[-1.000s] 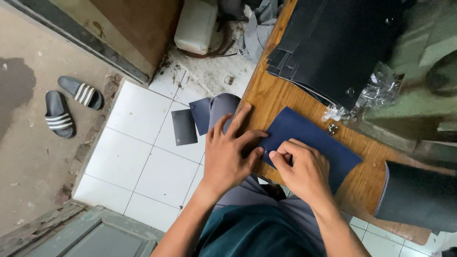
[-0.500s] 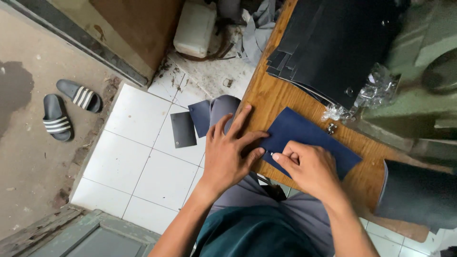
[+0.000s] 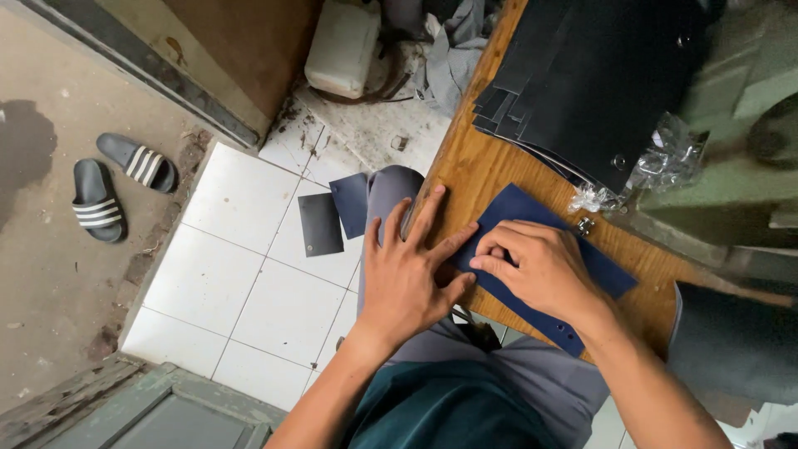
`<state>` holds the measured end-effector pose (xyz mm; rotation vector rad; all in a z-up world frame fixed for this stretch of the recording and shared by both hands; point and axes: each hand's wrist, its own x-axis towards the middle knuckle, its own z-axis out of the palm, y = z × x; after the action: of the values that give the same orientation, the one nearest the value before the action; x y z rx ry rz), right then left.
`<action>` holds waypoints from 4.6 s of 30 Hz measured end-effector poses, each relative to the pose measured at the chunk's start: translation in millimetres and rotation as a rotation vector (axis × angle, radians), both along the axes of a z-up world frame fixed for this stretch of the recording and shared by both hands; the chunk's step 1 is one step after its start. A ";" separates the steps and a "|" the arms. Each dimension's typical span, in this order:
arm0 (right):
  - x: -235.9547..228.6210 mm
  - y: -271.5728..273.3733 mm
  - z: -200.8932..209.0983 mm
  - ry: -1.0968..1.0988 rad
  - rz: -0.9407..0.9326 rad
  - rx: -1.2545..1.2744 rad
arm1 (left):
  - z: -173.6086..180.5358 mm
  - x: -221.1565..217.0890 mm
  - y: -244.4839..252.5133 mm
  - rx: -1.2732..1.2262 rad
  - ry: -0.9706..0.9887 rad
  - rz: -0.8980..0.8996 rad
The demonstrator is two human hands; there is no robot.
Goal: The person repeatedly places small metal snap fasteners onto pre-punched holes in black and blue leather-like wallet blanks, then uses a manual press to set each fastener. The person handles the blanks one at a time, flips them to align the fastener, and stacks completed pieces on the table.
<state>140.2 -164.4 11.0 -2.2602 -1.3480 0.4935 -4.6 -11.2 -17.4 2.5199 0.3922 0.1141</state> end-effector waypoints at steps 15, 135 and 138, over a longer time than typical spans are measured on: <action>10.5 55.6 38.3 0.166 -0.239 -0.763 | 10.1 3.3 2.7 -0.159 0.068 0.018; -50.4 -81.3 17.0 0.741 -0.731 0.574 | 24.4 -10.5 -12.7 -1.299 -0.483 0.589; -49.1 -80.4 12.7 0.743 -0.792 0.556 | 20.0 -10.9 -14.4 -1.387 -0.416 0.589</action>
<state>91.1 -244.8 23.7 -1.6718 -0.1434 0.5020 -15.5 -25.6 2.6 0.9439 0.6991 0.4108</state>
